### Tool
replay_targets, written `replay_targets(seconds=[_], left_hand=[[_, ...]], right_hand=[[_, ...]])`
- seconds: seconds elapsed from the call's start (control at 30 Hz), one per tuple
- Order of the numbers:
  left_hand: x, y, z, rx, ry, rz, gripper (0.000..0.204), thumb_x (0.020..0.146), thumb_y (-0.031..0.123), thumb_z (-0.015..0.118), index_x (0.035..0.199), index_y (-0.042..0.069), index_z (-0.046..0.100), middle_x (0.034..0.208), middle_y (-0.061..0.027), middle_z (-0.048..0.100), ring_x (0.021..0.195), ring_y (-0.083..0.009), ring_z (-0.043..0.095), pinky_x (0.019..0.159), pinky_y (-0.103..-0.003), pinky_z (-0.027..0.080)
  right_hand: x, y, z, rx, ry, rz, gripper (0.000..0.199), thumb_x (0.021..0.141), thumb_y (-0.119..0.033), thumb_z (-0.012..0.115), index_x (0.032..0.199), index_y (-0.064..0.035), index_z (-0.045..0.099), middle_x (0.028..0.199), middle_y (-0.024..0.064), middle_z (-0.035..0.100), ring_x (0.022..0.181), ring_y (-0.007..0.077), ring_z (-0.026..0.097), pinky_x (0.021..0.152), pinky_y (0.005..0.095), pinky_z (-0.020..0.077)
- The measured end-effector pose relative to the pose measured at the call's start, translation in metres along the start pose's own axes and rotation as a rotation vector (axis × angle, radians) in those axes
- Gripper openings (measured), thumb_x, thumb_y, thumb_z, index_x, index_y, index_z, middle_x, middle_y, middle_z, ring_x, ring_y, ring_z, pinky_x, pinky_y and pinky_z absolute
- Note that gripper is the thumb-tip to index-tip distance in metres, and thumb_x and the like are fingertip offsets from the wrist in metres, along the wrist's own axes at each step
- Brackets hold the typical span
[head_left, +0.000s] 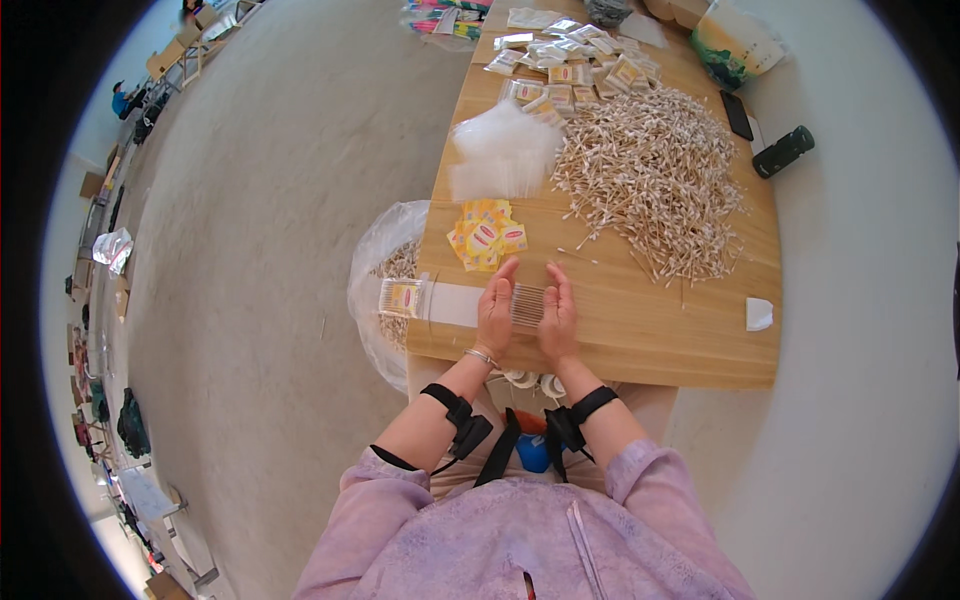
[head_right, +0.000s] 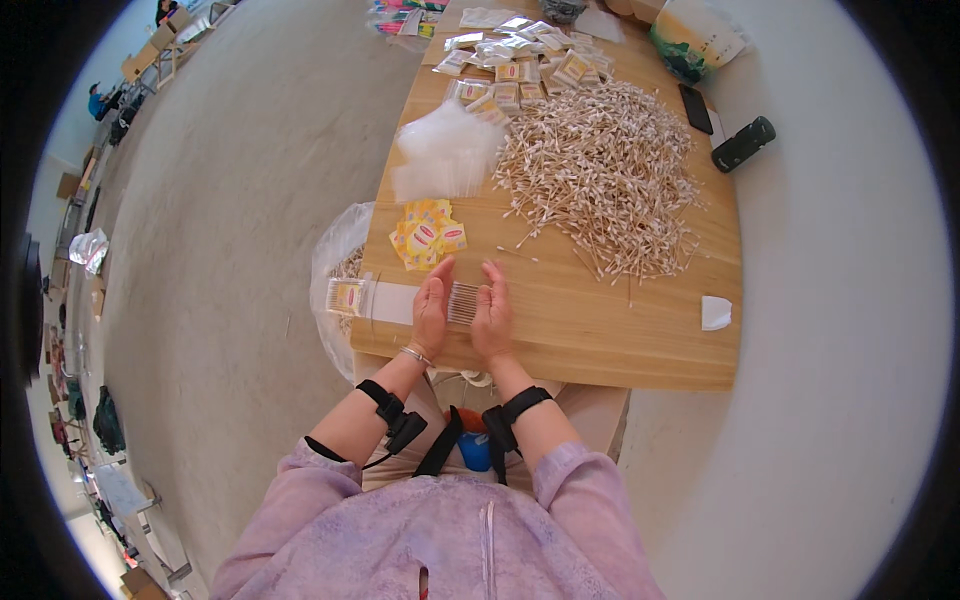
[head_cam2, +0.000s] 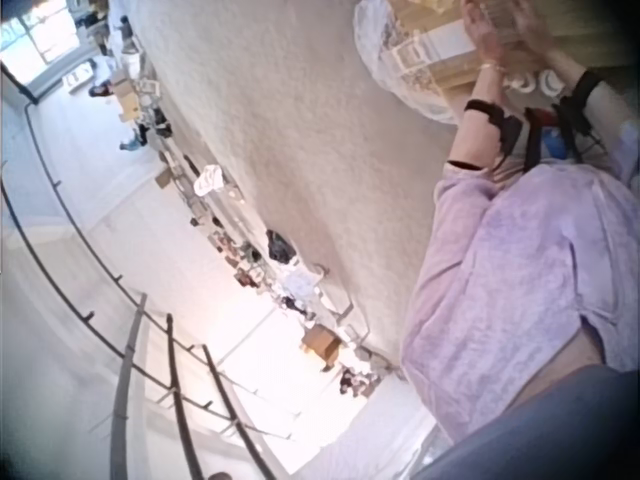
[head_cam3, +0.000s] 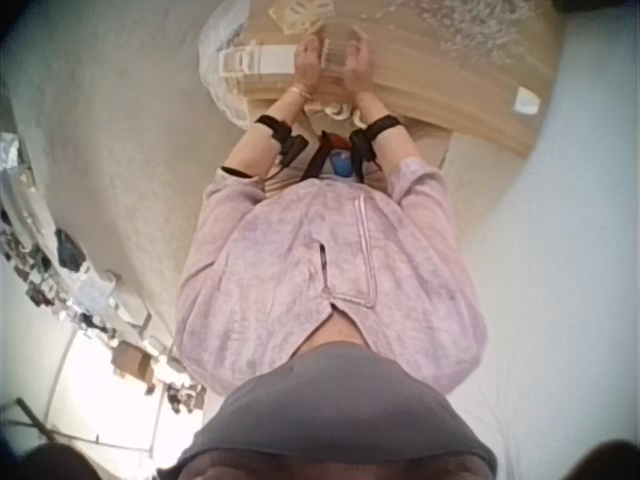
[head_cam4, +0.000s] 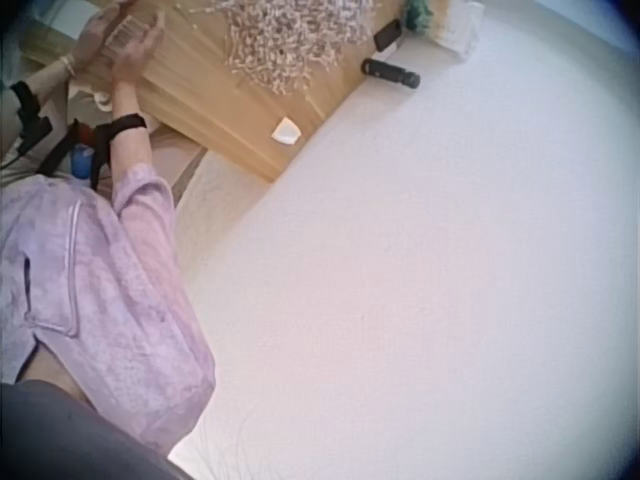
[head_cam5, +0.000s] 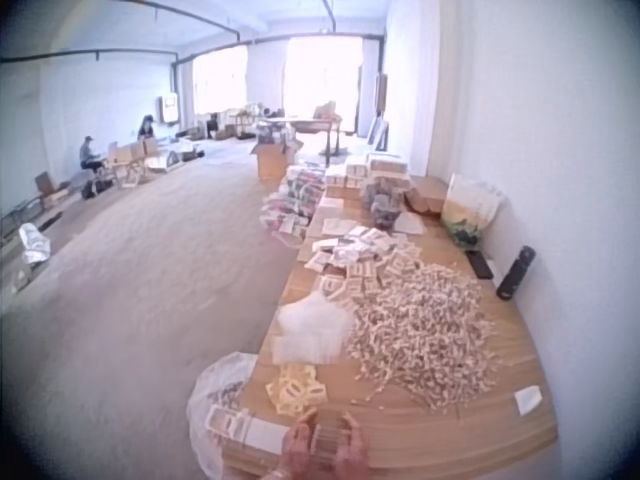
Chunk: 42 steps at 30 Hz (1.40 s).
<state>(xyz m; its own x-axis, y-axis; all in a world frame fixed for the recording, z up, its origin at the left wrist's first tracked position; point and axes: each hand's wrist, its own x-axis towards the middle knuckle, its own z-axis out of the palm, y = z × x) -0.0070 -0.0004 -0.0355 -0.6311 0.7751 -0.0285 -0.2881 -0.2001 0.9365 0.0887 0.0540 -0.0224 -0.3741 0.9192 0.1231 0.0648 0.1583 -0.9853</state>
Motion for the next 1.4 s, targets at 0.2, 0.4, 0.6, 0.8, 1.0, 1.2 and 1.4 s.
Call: replay_targets(seconds=[0.2,0.4,0.6,0.8,1.0,1.2,1.4], left_hand=[[0.001,0.000,-0.001,0.022,-0.031,-0.003,0.050,0.101,0.034,0.036,0.132,-0.004,0.044,0.135,-0.0140,0.047,0.126,-0.0208,0.042,0.105,-0.030,0.031],[0.001,-0.005,-0.002,-0.063,0.016,-0.033,0.054,0.101,0.037,0.035,0.134,-0.005,0.041,0.136,-0.0153,0.046,0.128,-0.0216,0.041,0.107,-0.032,0.029],[0.001,-0.004,0.001,-0.006,-0.028,-0.010,0.056,0.100,0.040,0.036,0.134,-0.005,0.041,0.136,-0.0150,0.045,0.129,-0.0214,0.039,0.109,-0.032,0.027],[0.001,-0.007,-0.003,0.020,-0.037,-0.007,0.056,0.100,0.040,0.036,0.133,-0.004,0.042,0.136,-0.0143,0.046,0.128,-0.0215,0.040,0.108,-0.032,0.027],[-0.001,0.006,-0.019,0.112,-0.032,-0.061,0.041,0.099,0.027,0.042,0.128,-0.001,0.049,0.134,-0.0150,0.048,0.125,-0.0251,0.044,0.106,-0.035,0.031],[-0.049,0.050,-0.025,1.205,-0.460,0.364,0.047,0.085,0.019,0.060,0.129,0.008,0.048,0.106,-0.0152,0.054,0.103,-0.0321,0.049,0.093,-0.037,0.039],[-0.070,0.055,-0.022,1.358,-0.499,0.312,0.059,0.084,0.032,0.061,0.134,0.009,0.043,0.096,-0.0121,0.049,0.094,-0.0288,0.047,0.083,-0.039,0.037]], right_hand=[[0.004,0.004,-0.011,-0.042,-0.140,-0.041,0.040,0.097,-0.016,0.037,0.133,0.0013,0.040,0.142,0.0203,0.037,0.137,0.0318,0.027,0.111,0.0369,0.0206],[-0.015,0.001,-0.036,-0.923,-0.373,-0.335,0.073,0.089,-0.037,0.052,0.140,0.0081,0.024,0.149,0.0240,0.019,0.140,0.0364,0.013,0.114,0.0449,0.0108],[-0.024,-0.006,-0.024,-1.132,-0.518,-0.286,0.094,0.080,-0.052,0.057,0.140,0.0100,0.019,0.149,0.0267,0.014,0.141,0.0380,0.009,0.115,0.0459,0.0073],[-0.027,-0.006,-0.020,-1.176,-0.527,-0.295,0.100,0.077,-0.058,0.055,0.140,0.0116,0.019,0.149,0.0282,0.013,0.141,0.0381,0.008,0.115,0.0455,0.0049],[-0.025,-0.017,-0.017,-1.083,-0.579,-0.225,0.106,0.075,-0.061,0.057,0.140,0.0119,0.016,0.149,0.0290,0.011,0.141,0.0393,0.006,0.115,0.0453,0.0041],[-0.025,-0.007,-0.022,-1.205,-0.550,-0.266,0.110,0.070,-0.058,0.062,0.141,0.0104,0.013,0.149,0.0275,0.011,0.141,0.0384,0.006,0.115,0.0447,0.0045],[-0.027,0.001,-0.021,-1.210,-0.561,-0.293,0.103,0.073,-0.052,0.061,0.142,0.0089,0.013,0.150,0.0265,0.009,0.141,0.0380,0.007,0.115,0.0452,0.0058]])
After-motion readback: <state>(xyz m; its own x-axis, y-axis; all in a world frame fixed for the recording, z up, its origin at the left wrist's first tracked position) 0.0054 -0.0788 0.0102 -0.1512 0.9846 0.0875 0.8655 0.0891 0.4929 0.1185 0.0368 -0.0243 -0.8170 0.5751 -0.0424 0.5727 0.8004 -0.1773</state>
